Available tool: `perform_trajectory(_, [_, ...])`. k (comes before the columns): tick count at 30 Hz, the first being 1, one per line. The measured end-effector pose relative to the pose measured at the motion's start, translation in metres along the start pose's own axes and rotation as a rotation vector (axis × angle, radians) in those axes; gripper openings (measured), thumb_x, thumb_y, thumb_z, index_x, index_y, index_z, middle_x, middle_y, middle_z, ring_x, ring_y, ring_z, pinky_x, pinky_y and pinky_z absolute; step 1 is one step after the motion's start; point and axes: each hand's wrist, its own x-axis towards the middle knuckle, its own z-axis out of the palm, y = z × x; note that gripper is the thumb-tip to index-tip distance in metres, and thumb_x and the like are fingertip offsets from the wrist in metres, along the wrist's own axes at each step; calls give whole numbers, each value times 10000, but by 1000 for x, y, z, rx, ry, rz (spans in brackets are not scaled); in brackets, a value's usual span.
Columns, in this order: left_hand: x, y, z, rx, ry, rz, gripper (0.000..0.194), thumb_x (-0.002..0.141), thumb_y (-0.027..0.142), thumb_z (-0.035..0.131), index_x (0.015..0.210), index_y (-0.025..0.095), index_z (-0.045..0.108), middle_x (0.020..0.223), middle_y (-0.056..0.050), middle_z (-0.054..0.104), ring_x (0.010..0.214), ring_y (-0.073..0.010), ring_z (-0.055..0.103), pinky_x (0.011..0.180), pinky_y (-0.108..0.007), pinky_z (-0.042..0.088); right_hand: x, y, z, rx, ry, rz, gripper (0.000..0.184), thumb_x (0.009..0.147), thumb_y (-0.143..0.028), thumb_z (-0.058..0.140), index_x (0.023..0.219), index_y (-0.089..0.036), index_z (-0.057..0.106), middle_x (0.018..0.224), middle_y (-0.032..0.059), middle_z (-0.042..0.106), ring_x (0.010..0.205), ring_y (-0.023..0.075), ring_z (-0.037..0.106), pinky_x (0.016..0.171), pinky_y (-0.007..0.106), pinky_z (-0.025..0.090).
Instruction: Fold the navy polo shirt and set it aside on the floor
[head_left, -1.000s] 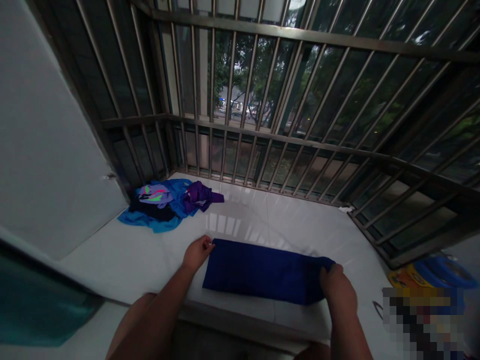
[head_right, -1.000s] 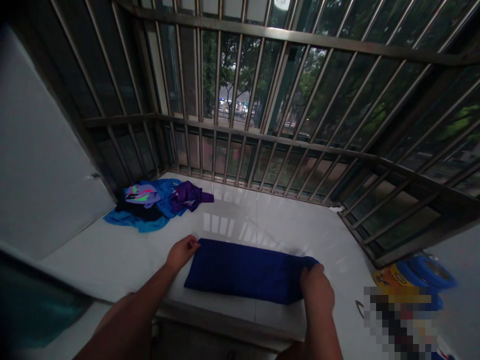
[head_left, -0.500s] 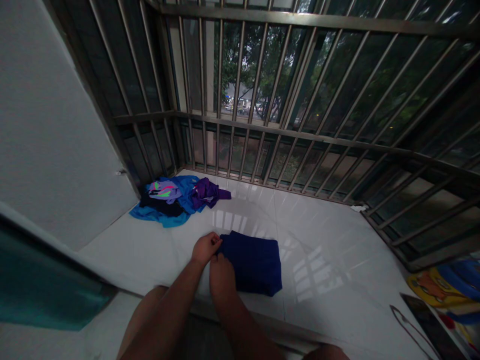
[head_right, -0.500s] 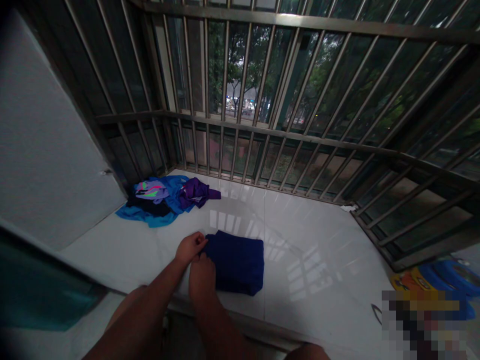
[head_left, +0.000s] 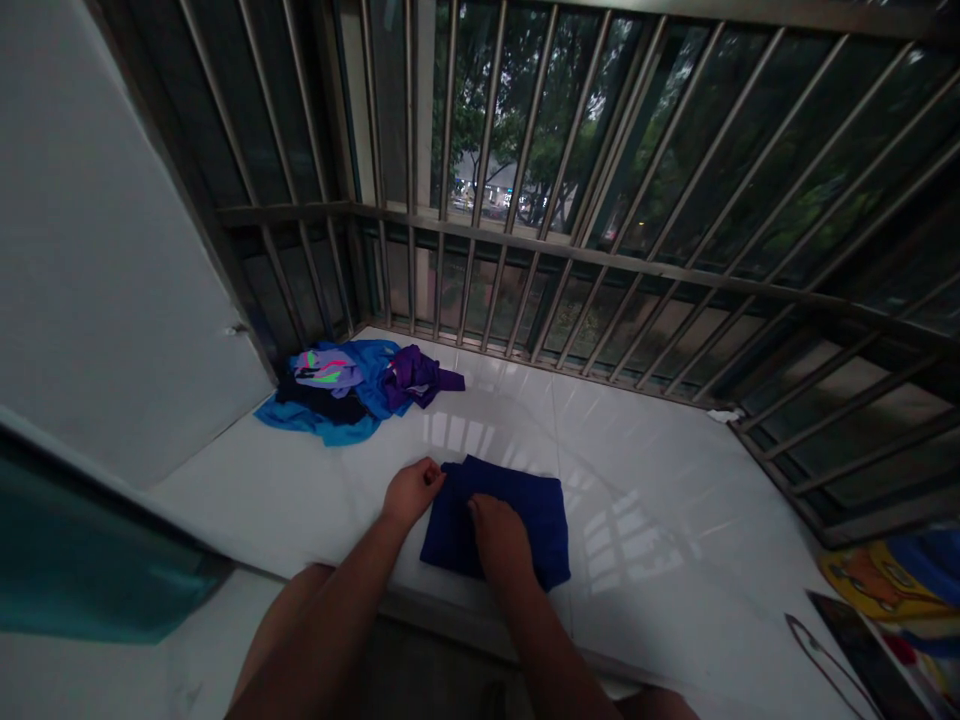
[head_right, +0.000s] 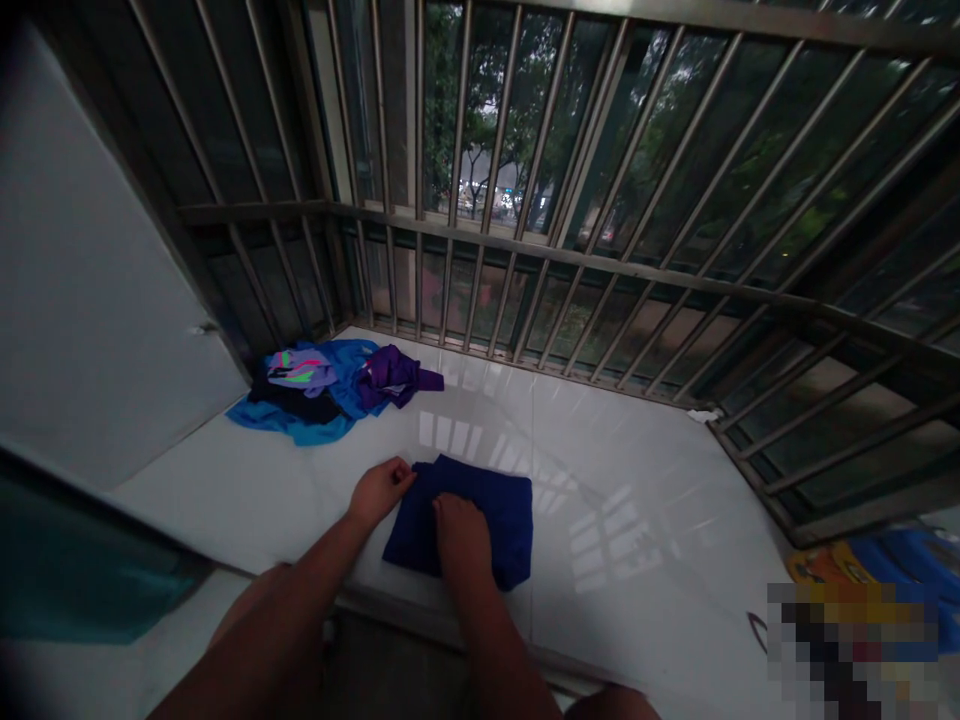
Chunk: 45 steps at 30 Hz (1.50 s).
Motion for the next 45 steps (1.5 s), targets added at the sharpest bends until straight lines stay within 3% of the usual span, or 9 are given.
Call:
perform_trajectory(5, [0, 1, -1, 3, -8, -13, 75, 964, 300, 729, 910, 248, 721, 782, 29, 743, 745, -163, 672, 663, -266, 373, 4, -13, 16, 35, 158, -32, 398, 1168, -252, 416, 1398, -205, 737, 1399, 127, 776, 1282, 246, 740, 1176, 421, 519])
perform_trajectory(13, [-1, 1, -4, -34, -7, 8, 124, 960, 198, 645, 992, 264, 745, 791, 40, 757, 735, -163, 690, 688, -267, 412, -18, -48, 75, 74, -80, -308, 263, 1101, -242, 597, 1294, -273, 773, 1488, 44, 736, 1518, 276, 573, 1309, 562, 391])
perform_trajectory(18, [-2, 3, -6, -59, 13, 30, 238, 1055, 334, 544, 946, 245, 735, 807, 18, 760, 756, -169, 694, 717, -275, 437, -27, -50, 62, 205, 4, -274, 154, 1085, -338, 636, 1153, -258, 750, 1249, 59, 809, 1301, 264, 689, 1263, 520, 419])
perform_trajectory(22, [-2, 3, -5, -53, 4, 22, 317, 1041, 456, 590, 841, 242, 712, 735, 19, 730, 703, -173, 670, 673, -281, 413, -18, -60, 43, 155, 116, -4, 270, 1054, -431, 660, 1203, -207, 683, 1183, 138, 740, 1112, 323, 692, 982, 485, 550])
perform_trajectory(27, [0, 3, -6, -39, 5, 15, 323, 1064, 414, 554, 844, 248, 723, 746, 14, 750, 723, -179, 691, 689, -284, 421, 4, -68, 35, 14, 15, 142, 136, 1056, -312, 623, 1101, -202, 688, 1133, 149, 727, 1091, 347, 696, 908, 473, 536])
perform_trajectory(34, [2, 2, -5, -40, -6, -15, 68, 986, 280, 676, 993, 257, 740, 764, 45, 752, 696, -159, 680, 665, -265, 414, -2, -45, 56, 205, 203, -73, 151, 1079, -187, 515, 1096, -230, 659, 1300, 116, 735, 1270, 271, 654, 1136, 490, 478])
perform_trajectory(39, [1, 0, -5, -43, -5, 3, 181, 1033, 325, 603, 978, 262, 763, 779, 31, 753, 732, -169, 691, 692, -278, 423, -16, -41, 62, 205, 68, -266, 230, 1081, -166, 506, 1227, -212, 677, 1601, 133, 626, 1522, 248, 539, 1308, 537, 370])
perform_trajectory(42, [1, 0, -5, -37, 19, 11, 382, 1089, 445, 499, 860, 255, 738, 739, 15, 730, 736, -181, 688, 709, -290, 430, -22, -43, 62, 201, 4, -289, 306, 1055, -314, 634, 1330, -184, 662, 1628, 154, 604, 1567, 293, 500, 1335, 561, 342])
perform_trajectory(45, [1, -2, -2, -21, 38, 2, 371, 1011, 550, 623, 798, 255, 696, 698, 25, 701, 693, -187, 665, 672, -292, 423, -23, -46, 66, 187, -42, -313, 458, 1002, -399, 737, 1404, -202, 641, 1593, 115, 647, 1564, 299, 505, 1346, 546, 335])
